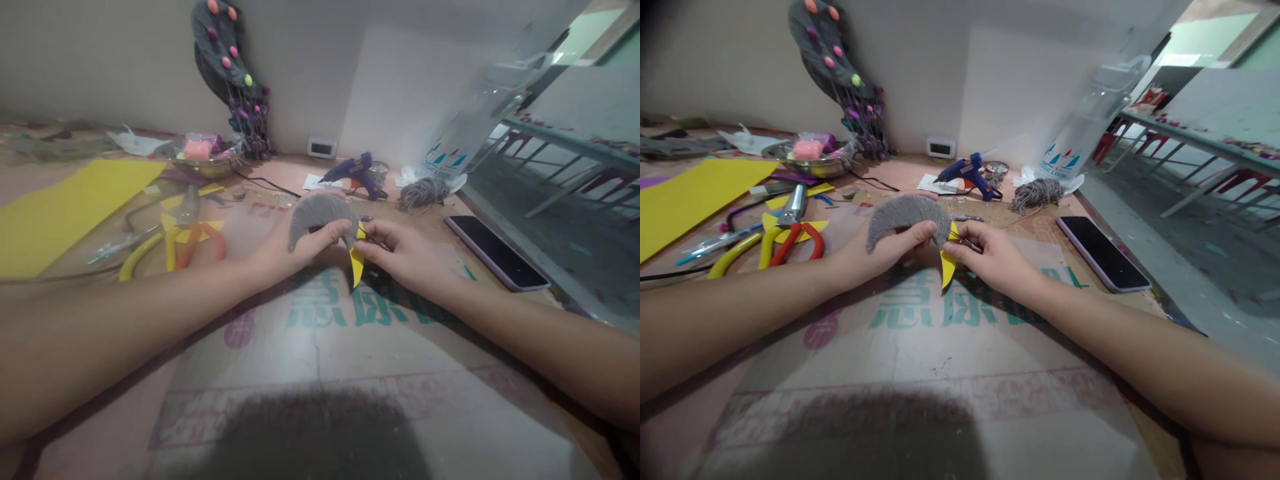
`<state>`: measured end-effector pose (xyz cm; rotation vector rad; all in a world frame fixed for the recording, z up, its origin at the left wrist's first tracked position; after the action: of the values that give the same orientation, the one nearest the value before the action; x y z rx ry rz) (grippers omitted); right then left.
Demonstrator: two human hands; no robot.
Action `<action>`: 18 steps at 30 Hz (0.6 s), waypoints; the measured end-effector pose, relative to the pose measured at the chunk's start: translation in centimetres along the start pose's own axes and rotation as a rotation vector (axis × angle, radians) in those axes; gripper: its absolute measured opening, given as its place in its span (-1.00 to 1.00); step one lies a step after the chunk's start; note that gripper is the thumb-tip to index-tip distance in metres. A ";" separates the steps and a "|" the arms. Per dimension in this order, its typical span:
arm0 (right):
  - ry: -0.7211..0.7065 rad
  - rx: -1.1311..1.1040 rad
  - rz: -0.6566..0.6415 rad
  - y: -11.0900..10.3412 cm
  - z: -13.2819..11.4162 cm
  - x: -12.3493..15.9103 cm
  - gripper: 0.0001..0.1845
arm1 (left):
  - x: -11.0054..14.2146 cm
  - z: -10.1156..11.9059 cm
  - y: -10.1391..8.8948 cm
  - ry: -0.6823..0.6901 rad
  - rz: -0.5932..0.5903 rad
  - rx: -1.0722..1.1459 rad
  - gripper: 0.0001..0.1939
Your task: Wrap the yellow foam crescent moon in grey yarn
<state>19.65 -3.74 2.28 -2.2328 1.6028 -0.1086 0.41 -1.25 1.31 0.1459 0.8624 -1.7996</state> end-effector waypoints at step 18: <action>0.017 -0.356 0.169 -1.1 1.7 -0.3 -0.52 | 0.0 -0.1 0.5 -0.064 -0.031 0.175 -0.78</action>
<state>21.05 -2.67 1.17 -2.3376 1.9389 0.2212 0.77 -1.22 0.99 0.1872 0.6653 -1.8972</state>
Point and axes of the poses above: each hand's wrist, its own x-axis away from the middle knuckle, its own y-axis out of the palm, z = x × y, the point moved 1 cm from there along -x, towards the middle knuckle, and after that the axes turned 12 degrees about -x, right-handed, at the moved point
